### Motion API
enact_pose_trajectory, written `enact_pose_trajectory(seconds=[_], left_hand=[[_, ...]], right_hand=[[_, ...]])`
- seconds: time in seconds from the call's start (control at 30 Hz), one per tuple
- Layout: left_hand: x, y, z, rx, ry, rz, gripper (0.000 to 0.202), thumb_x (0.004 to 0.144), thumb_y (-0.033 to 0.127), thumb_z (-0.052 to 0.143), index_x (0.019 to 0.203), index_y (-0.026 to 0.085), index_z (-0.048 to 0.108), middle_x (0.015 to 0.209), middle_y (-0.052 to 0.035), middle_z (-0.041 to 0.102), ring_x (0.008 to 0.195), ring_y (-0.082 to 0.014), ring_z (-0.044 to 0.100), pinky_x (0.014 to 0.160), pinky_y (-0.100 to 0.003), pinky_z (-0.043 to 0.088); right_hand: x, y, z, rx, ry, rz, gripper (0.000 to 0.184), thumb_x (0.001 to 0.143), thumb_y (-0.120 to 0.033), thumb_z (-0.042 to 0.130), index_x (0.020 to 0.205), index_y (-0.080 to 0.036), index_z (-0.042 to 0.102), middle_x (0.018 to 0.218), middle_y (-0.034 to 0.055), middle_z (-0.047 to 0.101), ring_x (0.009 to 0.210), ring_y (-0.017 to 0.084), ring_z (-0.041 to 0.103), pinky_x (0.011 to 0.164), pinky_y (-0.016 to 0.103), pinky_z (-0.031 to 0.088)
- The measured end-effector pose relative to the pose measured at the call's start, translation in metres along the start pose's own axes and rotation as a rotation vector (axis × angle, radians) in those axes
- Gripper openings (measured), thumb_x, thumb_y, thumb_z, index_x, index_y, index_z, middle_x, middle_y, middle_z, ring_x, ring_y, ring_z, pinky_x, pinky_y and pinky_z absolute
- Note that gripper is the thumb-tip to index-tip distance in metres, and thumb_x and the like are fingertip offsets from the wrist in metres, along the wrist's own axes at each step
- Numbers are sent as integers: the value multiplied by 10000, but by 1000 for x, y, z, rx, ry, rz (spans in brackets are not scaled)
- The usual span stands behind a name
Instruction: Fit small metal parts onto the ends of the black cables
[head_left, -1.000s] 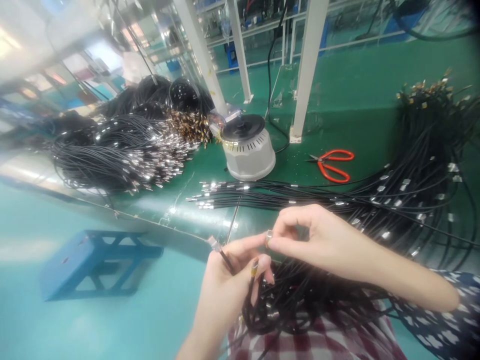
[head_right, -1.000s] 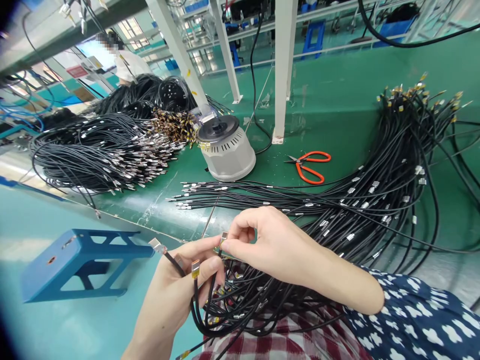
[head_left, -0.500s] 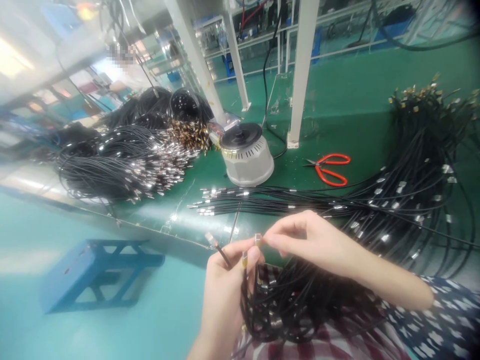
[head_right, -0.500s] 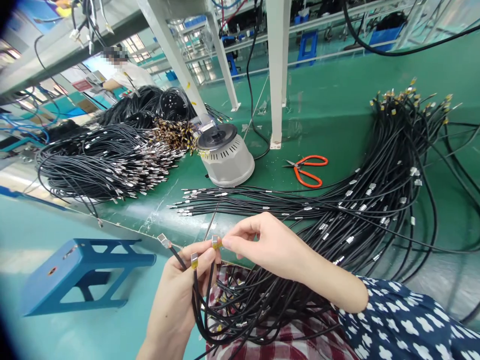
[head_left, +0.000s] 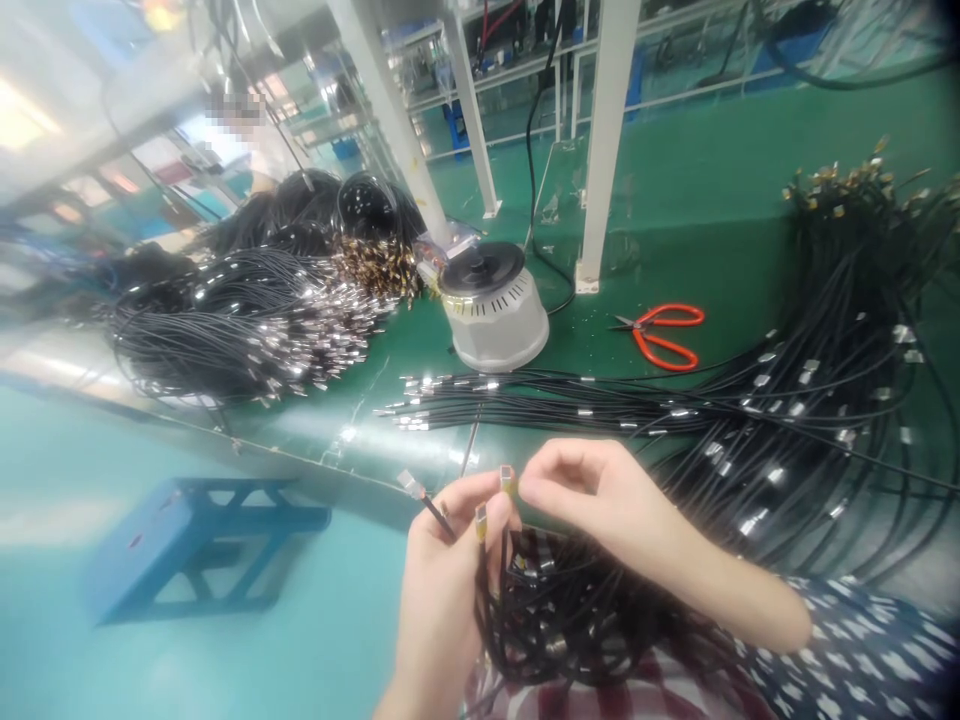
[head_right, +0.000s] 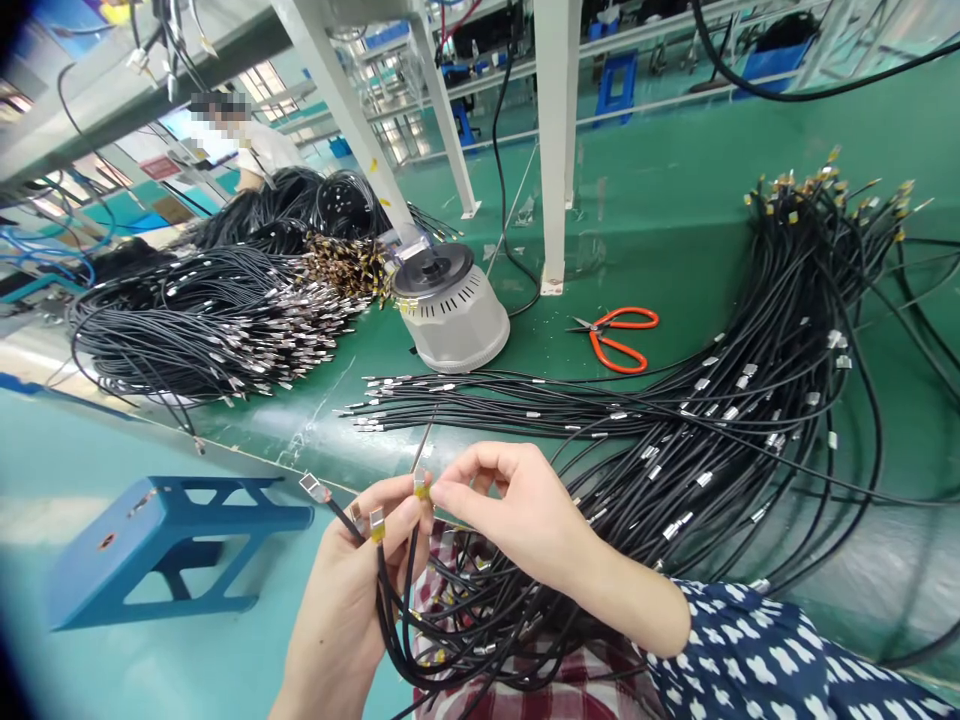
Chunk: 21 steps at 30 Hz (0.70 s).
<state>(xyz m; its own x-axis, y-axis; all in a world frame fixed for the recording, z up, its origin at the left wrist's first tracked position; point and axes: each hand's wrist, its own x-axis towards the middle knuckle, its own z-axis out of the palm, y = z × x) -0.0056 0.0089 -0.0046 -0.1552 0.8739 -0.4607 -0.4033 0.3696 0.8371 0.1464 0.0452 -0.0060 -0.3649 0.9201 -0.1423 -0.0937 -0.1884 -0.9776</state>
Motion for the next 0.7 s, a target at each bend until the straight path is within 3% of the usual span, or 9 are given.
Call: enact_pose_trajectory(seconds=[0.23, 0.37, 0.7], left_hand=[[-1, 4, 1, 19, -178, -45, 293, 579, 245, 865, 726, 161, 627, 533, 40, 590, 402, -47, 464, 392, -132, 332], [0, 2, -1, 29, -150, -71, 275, 616, 241, 846, 641, 151, 588, 480, 43, 561, 395, -52, 459, 399, -138, 340], [-6, -4, 7, -151, -180, -68, 196, 716, 224, 799, 652, 137, 635, 557, 19, 623, 465, -52, 522, 460, -125, 405]], right_hand=[[-1, -1, 0, -68, 24, -68, 160, 828, -262, 644, 705, -160, 637, 703, 9, 633, 679, 150, 542, 655, 273, 422], [-5, 0, 3, -126, 71, -129, 155, 846, -224, 629, 701, -171, 610, 699, -8, 593, 668, 142, 526, 646, 266, 420], [-11, -1, 14, -128, 151, -242, 221, 885, -152, 603, 671, -194, 567, 664, -25, 603, 670, 137, 558, 693, 271, 443]])
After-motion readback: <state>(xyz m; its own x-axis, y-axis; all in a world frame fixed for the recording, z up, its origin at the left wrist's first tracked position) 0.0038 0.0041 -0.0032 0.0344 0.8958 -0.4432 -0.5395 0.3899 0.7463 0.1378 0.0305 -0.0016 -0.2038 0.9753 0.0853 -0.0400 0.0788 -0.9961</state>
